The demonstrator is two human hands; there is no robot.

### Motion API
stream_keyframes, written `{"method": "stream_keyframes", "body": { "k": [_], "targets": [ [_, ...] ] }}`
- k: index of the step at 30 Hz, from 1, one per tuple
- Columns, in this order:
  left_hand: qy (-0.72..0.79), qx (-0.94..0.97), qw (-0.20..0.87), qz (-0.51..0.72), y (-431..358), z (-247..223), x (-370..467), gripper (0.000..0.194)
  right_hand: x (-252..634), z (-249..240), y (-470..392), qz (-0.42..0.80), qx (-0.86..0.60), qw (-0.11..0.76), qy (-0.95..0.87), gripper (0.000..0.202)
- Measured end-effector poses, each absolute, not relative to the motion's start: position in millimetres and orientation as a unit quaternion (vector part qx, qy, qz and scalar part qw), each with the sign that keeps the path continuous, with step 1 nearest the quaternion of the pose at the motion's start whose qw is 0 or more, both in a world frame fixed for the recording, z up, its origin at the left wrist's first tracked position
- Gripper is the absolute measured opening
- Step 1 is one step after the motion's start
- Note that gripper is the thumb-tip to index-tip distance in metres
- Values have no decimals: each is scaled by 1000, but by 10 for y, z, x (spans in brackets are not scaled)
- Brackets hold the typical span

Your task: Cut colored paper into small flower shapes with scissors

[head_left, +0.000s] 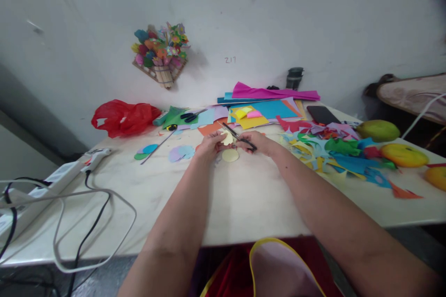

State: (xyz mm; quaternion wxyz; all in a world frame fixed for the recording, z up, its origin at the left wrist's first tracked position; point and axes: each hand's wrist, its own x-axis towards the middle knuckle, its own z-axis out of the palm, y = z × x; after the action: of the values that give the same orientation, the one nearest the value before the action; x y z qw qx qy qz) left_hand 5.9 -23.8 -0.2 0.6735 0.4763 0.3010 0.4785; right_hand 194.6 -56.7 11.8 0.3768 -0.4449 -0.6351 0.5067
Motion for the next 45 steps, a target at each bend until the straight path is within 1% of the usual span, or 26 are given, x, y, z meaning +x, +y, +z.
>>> {"method": "stream_keyframes", "body": {
  "k": [22, 35, 45],
  "targets": [
    [334, 449, 672, 486, -211, -9, 72, 16, 1906, 53, -524, 487, -453, 382, -642, 23],
    [330, 451, 668, 491, -213, -7, 71, 16, 1886, 65, -534, 482, -464, 378, -640, 24],
    [311, 469, 660, 498, -155, -74, 57, 21, 1870, 88, -541, 492, -467, 382, -628, 25]
  ]
}}
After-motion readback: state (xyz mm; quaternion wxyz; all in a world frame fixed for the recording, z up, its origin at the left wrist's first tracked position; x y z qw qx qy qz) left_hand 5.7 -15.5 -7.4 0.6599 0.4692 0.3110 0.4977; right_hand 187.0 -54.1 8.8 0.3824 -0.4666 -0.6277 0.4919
